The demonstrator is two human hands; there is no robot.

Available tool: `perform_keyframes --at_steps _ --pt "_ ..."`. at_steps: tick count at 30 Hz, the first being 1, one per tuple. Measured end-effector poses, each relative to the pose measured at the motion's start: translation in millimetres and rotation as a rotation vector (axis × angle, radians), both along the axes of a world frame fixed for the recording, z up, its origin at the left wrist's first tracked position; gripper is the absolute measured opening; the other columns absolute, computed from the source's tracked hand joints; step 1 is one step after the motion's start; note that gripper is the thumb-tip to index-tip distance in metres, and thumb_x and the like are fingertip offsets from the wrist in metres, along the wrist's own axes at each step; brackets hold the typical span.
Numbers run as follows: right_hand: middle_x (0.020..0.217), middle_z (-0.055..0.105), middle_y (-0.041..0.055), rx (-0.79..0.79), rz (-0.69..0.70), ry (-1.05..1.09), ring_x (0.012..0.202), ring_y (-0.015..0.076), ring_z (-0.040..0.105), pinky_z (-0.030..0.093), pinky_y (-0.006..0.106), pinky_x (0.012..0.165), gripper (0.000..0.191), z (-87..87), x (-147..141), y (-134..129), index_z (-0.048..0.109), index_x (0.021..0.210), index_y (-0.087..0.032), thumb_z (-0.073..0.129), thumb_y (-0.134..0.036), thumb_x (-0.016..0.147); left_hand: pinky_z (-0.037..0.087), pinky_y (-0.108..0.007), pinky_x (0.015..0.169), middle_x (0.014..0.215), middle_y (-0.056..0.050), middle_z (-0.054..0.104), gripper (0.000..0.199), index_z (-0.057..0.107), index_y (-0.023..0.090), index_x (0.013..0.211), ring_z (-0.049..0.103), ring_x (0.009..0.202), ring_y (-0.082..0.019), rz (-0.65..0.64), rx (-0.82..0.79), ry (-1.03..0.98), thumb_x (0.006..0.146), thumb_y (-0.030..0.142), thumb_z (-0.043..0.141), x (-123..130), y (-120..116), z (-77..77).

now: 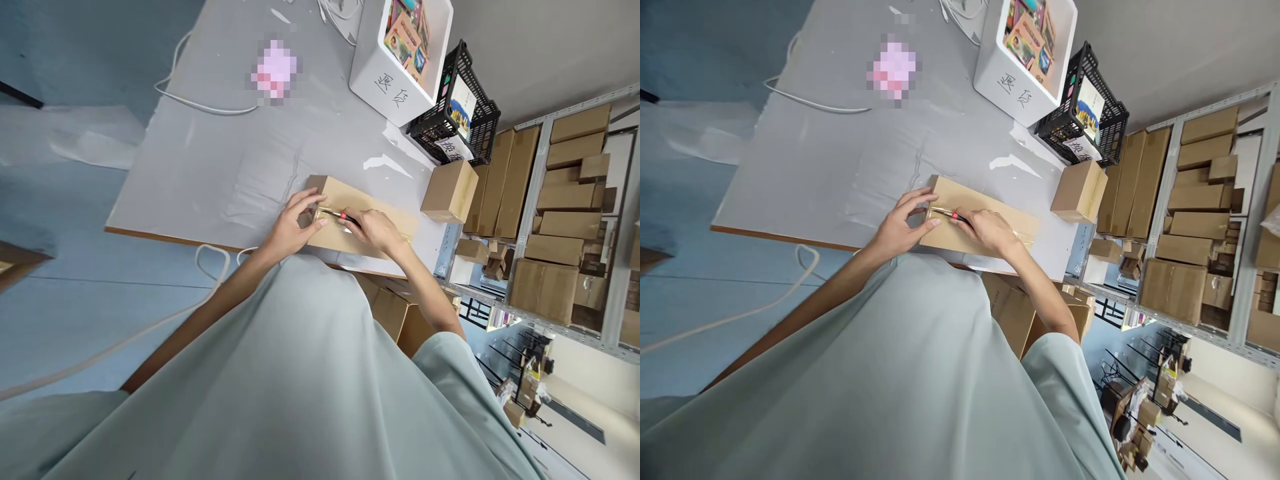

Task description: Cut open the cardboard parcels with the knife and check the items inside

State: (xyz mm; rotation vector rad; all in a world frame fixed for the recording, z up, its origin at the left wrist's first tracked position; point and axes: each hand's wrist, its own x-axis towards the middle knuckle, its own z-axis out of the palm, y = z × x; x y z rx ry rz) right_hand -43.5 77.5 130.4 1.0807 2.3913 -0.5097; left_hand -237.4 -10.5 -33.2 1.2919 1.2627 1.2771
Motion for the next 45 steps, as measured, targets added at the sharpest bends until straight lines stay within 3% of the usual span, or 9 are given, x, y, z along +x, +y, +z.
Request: perform_keyframes --at_steps 13,21,34,38,45 --pt "0.113 0.087 0.0092 -0.019 0.018 -0.114 0.103 0.0272 0.080 0.046 0.030 0.083 0.044 12.0 -13.6 0.2 0.072 0.140 -0.025 0.039 -0.050 0.124 0.055 -0.054 0.128 0.172 -0.013 0.055 0.060 0.067 0.028 0.155 0.052 0.162 -0.036 -0.004 0.002 0.002 0.102 0.057 0.069 0.3 -2.8 4.0" --pt "0.116 0.087 0.0147 0.077 -0.064 -0.257 0.107 0.0333 0.082 0.056 0.038 0.089 0.046 23.4 -38.0 -22.9 0.067 0.146 -0.023 0.034 -0.047 0.125 0.054 -0.056 0.128 0.172 -0.013 0.055 0.063 0.066 0.028 0.155 0.051 0.163 -0.036 -0.002 -0.015 0.008 0.100 0.058 0.070 0.7 -1.1 3.5" --pt "0.122 0.085 0.0203 0.102 0.028 -0.404 0.116 0.0314 0.083 0.065 0.041 0.094 0.040 37.3 -66.1 -26.3 0.067 0.147 -0.016 0.041 -0.009 0.117 0.059 -0.056 0.124 0.171 -0.014 0.057 0.068 0.070 0.028 0.154 0.054 0.161 -0.038 0.021 -0.013 0.047 0.100 0.070 0.071 -0.8 0.1 3.1" --pt "0.122 0.085 0.0219 0.120 0.021 -0.481 0.117 0.0317 0.084 0.065 0.039 0.093 0.042 41.3 -44.8 -20.2 0.074 0.137 -0.013 0.043 0.000 0.112 0.059 -0.055 0.125 0.171 -0.014 0.057 0.071 0.069 0.029 0.156 0.055 0.161 -0.037 0.039 -0.023 0.018 0.099 0.070 0.072 0.7 3.2 3.5" --pt "0.124 0.084 0.0256 0.140 -0.132 -0.676 0.119 0.0336 0.084 0.062 0.037 0.091 0.038 48.3 53.6 -13.5 0.075 0.138 -0.012 0.045 -0.008 0.115 0.059 -0.056 0.127 0.170 -0.013 0.059 0.074 0.070 0.029 0.156 0.055 0.162 -0.037 0.066 -0.019 -0.017 0.099 0.076 0.073 1.6 10.6 4.6"
